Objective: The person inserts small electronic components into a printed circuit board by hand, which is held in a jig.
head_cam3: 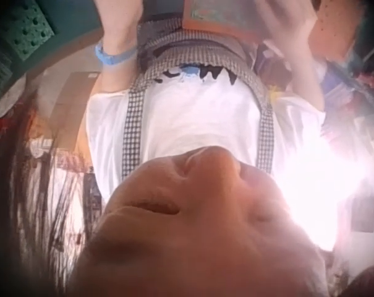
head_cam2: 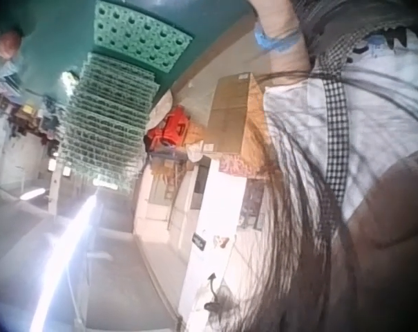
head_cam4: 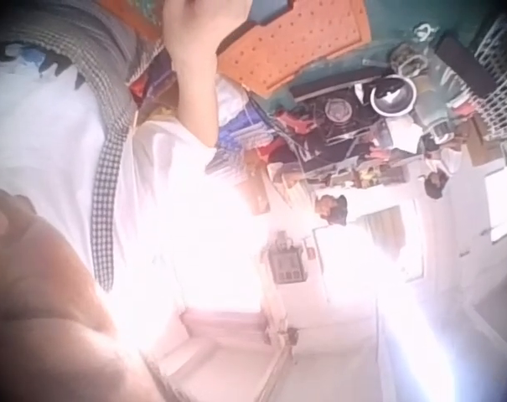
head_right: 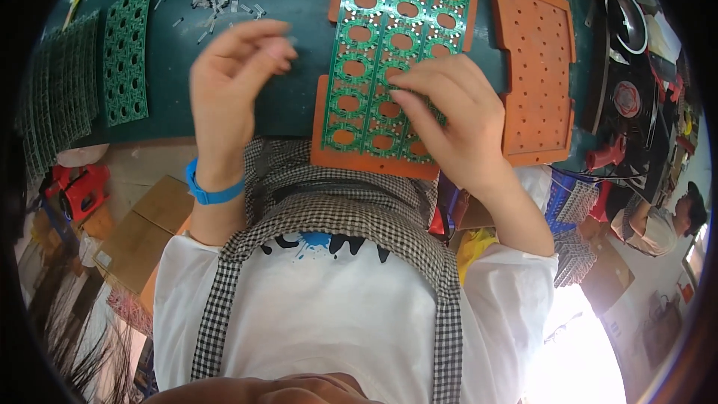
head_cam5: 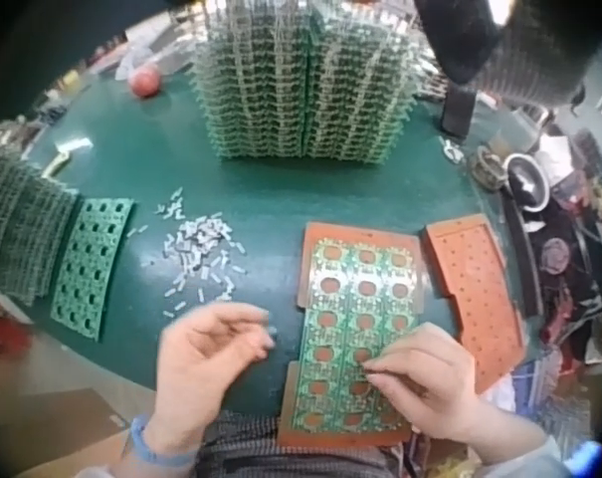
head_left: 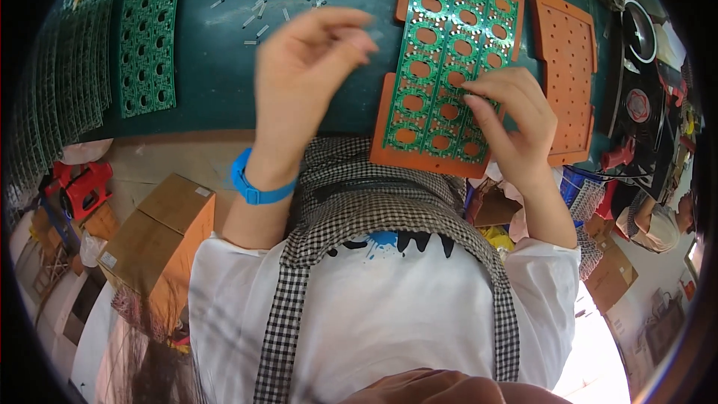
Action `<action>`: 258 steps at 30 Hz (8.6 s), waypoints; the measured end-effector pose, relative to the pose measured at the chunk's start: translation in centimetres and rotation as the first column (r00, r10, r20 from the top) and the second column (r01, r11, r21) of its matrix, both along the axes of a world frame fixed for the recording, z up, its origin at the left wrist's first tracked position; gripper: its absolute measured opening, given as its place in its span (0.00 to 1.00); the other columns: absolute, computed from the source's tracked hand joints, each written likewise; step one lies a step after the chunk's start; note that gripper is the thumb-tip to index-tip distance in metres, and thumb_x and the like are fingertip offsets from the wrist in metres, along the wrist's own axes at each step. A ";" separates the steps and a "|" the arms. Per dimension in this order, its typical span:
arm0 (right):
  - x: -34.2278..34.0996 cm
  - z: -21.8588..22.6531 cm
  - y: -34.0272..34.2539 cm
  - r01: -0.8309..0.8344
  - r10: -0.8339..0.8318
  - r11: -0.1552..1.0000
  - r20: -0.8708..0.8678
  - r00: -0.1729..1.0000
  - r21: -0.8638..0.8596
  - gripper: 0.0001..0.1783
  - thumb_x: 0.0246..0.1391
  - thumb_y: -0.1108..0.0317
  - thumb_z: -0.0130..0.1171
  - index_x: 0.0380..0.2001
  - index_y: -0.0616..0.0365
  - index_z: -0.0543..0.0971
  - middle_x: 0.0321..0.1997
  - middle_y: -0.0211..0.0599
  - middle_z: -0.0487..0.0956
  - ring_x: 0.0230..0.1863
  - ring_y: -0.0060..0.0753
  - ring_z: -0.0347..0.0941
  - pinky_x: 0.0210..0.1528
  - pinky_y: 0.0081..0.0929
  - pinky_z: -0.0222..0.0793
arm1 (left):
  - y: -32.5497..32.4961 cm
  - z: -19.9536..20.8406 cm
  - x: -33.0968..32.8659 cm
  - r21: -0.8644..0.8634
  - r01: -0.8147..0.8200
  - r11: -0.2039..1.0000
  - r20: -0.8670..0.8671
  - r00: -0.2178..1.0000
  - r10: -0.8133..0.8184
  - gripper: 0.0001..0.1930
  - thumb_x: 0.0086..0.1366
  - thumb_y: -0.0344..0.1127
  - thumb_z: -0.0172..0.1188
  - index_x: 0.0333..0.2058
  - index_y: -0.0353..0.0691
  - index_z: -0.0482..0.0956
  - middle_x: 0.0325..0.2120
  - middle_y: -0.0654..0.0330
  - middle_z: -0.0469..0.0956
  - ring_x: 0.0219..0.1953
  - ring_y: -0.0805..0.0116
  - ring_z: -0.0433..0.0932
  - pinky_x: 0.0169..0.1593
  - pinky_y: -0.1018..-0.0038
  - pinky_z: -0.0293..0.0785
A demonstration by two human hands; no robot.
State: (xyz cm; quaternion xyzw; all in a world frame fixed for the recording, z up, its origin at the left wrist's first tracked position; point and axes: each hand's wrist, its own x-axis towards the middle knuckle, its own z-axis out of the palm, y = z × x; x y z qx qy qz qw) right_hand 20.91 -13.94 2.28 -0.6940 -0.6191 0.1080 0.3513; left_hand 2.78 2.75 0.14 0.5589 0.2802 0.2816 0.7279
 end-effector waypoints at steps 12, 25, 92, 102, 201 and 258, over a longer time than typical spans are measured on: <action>-1.8 -0.5 2.9 -0.086 0.041 0.951 0.155 0.987 0.298 0.14 0.33 0.72 0.71 0.28 0.57 0.79 0.31 0.32 0.78 0.30 0.36 0.75 0.33 0.30 0.72 | -2.9 1.2 1.5 -0.400 0.206 0.893 0.049 0.978 -0.204 0.09 0.62 0.22 0.55 0.41 0.29 0.79 0.37 0.53 0.82 0.40 0.72 0.80 0.48 0.78 0.75; 3.0 -0.6 2.1 0.042 -0.047 0.994 -0.046 0.998 -0.103 0.04 0.49 0.77 0.60 0.30 0.61 0.78 0.34 0.37 0.75 0.40 0.36 0.73 0.39 0.28 0.69 | 2.6 -1.8 -0.4 0.940 0.195 0.281 -0.338 0.652 0.679 0.10 0.56 0.35 0.65 0.36 0.39 0.79 0.31 0.57 0.75 0.37 0.60 0.73 0.44 0.64 0.66; 4.8 -0.9 4.6 -0.100 0.117 0.985 0.120 0.986 -0.137 0.06 0.50 0.76 0.59 0.33 0.61 0.75 0.34 0.40 0.73 0.40 0.44 0.71 0.43 0.36 0.68 | -0.9 0.4 1.8 -0.158 0.087 0.984 -0.019 0.996 -0.091 0.18 0.65 0.20 0.50 0.54 0.31 0.66 0.43 0.52 0.75 0.42 0.64 0.81 0.44 0.78 0.77; 4.0 -1.4 3.7 -0.078 0.084 0.996 0.346 0.934 -0.032 0.09 0.43 0.71 0.65 0.30 0.56 0.78 0.32 0.32 0.76 0.35 0.35 0.74 0.37 0.32 0.70 | -1.4 0.6 2.2 -0.206 0.130 0.970 -0.011 0.991 -0.135 0.18 0.63 0.18 0.53 0.53 0.30 0.68 0.35 0.57 0.75 0.39 0.69 0.80 0.43 0.79 0.78; 4.9 -0.4 6.4 -0.107 0.112 0.993 -0.106 0.988 0.053 0.16 0.40 0.70 0.71 0.36 0.56 0.82 0.37 0.35 0.79 0.39 0.35 0.76 0.39 0.28 0.72 | -0.2 1.4 5.1 -0.141 0.144 0.979 -0.030 0.988 -0.150 0.19 0.60 0.20 0.59 0.50 0.29 0.68 0.33 0.52 0.81 0.37 0.66 0.82 0.44 0.77 0.79; 0.9 0.2 3.4 0.043 -0.039 0.999 -0.108 0.993 0.030 0.11 0.41 0.75 0.69 0.31 0.61 0.80 0.31 0.38 0.80 0.30 0.31 0.78 0.30 0.24 0.74 | -1.8 2.0 4.9 -0.113 0.199 0.974 -0.168 0.962 -0.216 0.12 0.59 0.20 0.60 0.42 0.31 0.75 0.34 0.55 0.81 0.37 0.74 0.80 0.41 0.82 0.77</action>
